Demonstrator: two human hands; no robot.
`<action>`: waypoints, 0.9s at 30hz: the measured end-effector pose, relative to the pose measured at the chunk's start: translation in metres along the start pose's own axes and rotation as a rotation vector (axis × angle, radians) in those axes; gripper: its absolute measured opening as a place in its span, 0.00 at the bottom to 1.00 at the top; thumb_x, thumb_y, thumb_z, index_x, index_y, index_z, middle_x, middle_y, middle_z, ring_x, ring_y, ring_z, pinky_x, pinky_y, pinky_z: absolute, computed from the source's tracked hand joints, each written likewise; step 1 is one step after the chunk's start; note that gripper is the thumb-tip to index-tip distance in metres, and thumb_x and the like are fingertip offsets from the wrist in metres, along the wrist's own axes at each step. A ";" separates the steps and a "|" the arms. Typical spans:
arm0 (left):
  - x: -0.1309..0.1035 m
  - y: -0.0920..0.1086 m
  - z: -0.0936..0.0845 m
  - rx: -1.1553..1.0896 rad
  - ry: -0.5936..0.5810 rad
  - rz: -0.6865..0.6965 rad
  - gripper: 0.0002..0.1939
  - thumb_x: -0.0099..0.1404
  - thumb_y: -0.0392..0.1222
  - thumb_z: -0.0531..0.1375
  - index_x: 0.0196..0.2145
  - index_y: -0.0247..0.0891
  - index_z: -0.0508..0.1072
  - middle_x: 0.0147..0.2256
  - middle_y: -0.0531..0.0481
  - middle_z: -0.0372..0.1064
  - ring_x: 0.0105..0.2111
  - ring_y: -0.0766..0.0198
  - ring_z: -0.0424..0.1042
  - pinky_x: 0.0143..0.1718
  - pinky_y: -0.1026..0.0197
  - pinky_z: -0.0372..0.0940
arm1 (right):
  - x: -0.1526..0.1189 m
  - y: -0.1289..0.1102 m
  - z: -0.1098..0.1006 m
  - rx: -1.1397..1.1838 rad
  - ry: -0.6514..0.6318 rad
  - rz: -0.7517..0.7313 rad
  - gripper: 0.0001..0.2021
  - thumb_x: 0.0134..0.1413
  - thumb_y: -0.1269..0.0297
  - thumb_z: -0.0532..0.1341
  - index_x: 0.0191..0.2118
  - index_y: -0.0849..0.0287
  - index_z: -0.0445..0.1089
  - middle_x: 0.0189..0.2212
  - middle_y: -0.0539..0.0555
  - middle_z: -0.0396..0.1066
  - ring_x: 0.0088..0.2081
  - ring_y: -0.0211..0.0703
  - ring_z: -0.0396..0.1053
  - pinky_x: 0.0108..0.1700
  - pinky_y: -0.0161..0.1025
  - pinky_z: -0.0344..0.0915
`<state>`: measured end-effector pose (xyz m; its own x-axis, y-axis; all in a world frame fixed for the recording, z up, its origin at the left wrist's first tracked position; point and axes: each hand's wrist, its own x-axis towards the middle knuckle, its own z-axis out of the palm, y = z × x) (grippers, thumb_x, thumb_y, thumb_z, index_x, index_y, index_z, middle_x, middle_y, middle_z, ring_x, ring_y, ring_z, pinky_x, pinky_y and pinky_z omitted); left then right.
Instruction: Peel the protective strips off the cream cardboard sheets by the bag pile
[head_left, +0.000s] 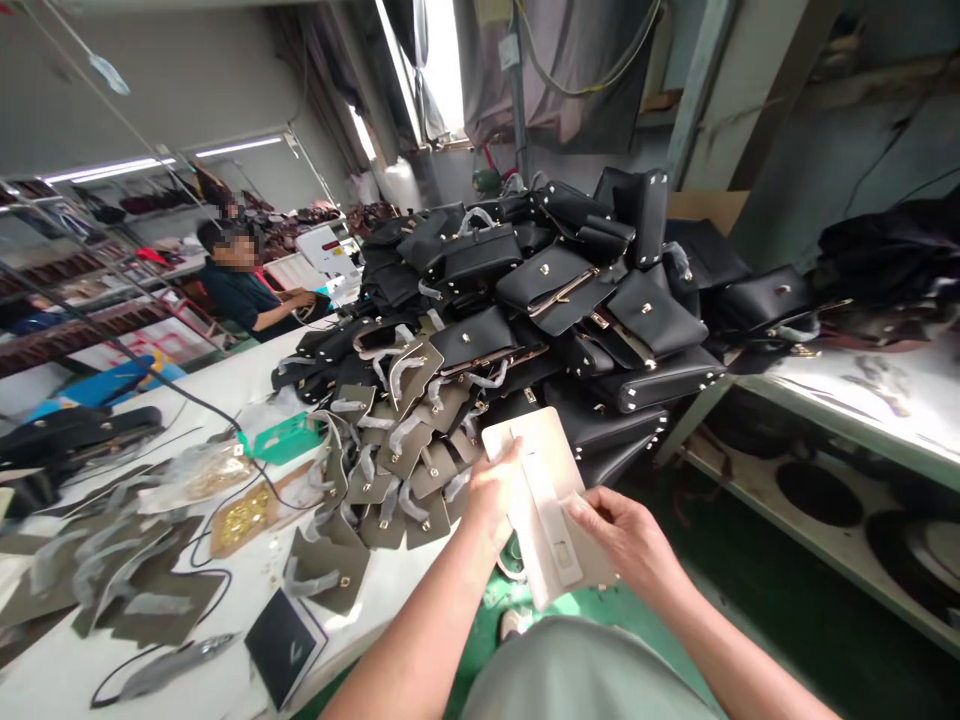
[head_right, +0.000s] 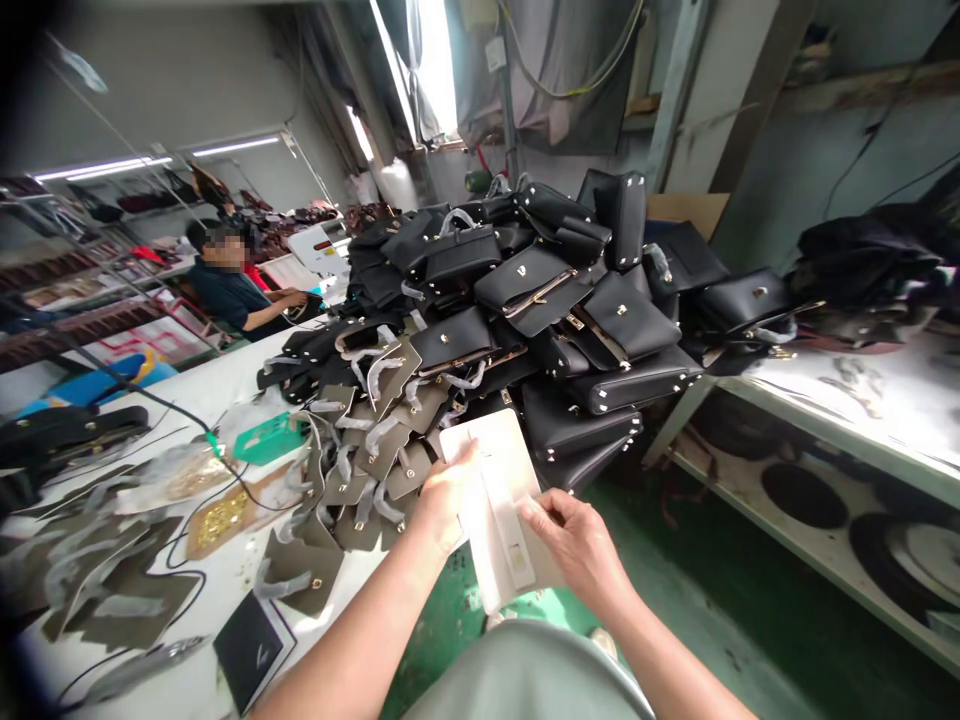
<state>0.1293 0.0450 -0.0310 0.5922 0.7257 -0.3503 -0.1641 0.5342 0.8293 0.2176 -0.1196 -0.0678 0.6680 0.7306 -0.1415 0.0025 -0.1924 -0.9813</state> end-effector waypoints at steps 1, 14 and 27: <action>-0.004 0.000 -0.003 0.013 -0.020 0.010 0.25 0.55 0.48 0.75 0.48 0.33 0.78 0.47 0.36 0.80 0.44 0.48 0.81 0.52 0.48 0.73 | 0.000 -0.001 0.004 0.007 0.021 0.040 0.24 0.57 0.39 0.62 0.27 0.57 0.69 0.25 0.49 0.67 0.28 0.41 0.62 0.29 0.37 0.55; -0.056 -0.017 -0.046 0.143 -0.209 -0.222 0.28 0.65 0.56 0.65 0.53 0.31 0.74 0.44 0.35 0.80 0.36 0.49 0.80 0.23 0.58 0.74 | 0.018 -0.026 0.034 0.013 0.206 -0.086 0.23 0.57 0.40 0.64 0.29 0.57 0.70 0.28 0.50 0.66 0.30 0.41 0.60 0.31 0.37 0.56; -0.052 0.005 -0.039 0.333 -0.207 0.136 0.20 0.67 0.57 0.64 0.41 0.35 0.80 0.36 0.46 0.79 0.40 0.57 0.77 0.42 0.62 0.72 | 0.004 -0.024 0.063 -0.112 0.007 -0.001 0.27 0.58 0.38 0.63 0.22 0.58 0.66 0.21 0.51 0.71 0.26 0.40 0.61 0.30 0.37 0.55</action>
<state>0.0673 0.0270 -0.0256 0.7341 0.6597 -0.1609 -0.0081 0.2454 0.9694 0.1732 -0.0704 -0.0526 0.6728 0.7266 -0.1392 0.0861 -0.2637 -0.9608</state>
